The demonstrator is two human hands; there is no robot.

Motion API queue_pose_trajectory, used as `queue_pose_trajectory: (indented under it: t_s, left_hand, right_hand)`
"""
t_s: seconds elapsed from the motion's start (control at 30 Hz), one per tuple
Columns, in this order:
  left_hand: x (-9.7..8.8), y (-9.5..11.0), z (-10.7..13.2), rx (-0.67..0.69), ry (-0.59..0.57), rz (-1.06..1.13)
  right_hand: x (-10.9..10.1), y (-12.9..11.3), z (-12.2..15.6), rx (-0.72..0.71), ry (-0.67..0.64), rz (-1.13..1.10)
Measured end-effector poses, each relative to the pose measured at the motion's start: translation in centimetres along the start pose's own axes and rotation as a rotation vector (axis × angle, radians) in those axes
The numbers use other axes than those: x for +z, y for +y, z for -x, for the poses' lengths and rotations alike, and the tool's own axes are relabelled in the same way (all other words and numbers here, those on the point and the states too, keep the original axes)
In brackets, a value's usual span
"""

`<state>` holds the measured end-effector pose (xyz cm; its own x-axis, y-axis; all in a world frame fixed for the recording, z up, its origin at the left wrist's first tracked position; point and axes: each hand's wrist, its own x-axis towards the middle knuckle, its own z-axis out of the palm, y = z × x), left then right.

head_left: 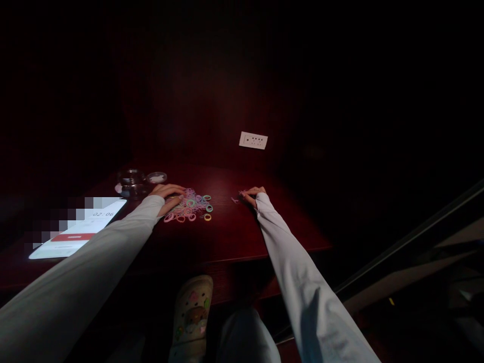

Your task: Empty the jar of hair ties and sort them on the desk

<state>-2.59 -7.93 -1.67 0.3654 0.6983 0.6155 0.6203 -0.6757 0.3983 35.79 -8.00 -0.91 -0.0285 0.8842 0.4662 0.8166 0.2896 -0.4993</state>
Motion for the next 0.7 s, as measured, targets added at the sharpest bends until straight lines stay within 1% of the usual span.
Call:
queue_pose_trajectory:
  t_s: [0.1,0.27,0.33,0.43,0.6,0.63,0.7]
  left_hand:
    - [0.1,-0.2,0.0,-0.011,0.000,-0.004]
    - [0.2,-0.4,-0.1,-0.038,-0.015,-0.002]
    - [0.2,-0.4,-0.1,-0.038,-0.014,-0.003]
    - [0.2,-0.4,0.0,-0.016,-0.009,-0.003]
    - [0.2,-0.6,0.0,-0.016,-0.025,-0.002]
    - [0.2,-0.6,0.0,-0.018,-0.025,-0.001]
    - [0.3,-0.8,-0.1,-0.019,-0.021,0.002]
  right_hand:
    - [0.0,-0.1,0.3,-0.006,-0.024,0.025]
    - [0.7,-0.5,0.6,-0.020,-0.115,0.092]
    - [0.7,-0.6,0.6,-0.034,-0.125,0.096]
    - [0.4,-0.8,0.6,-0.040,-0.112,0.095]
    - [-0.7,-0.8,0.9,-0.032,0.001,0.091]
    - [-0.8,-0.9,1.0,-0.033,0.005,0.098]
    - [-0.8,-1.1,1.1,-0.037,-0.027,0.125]
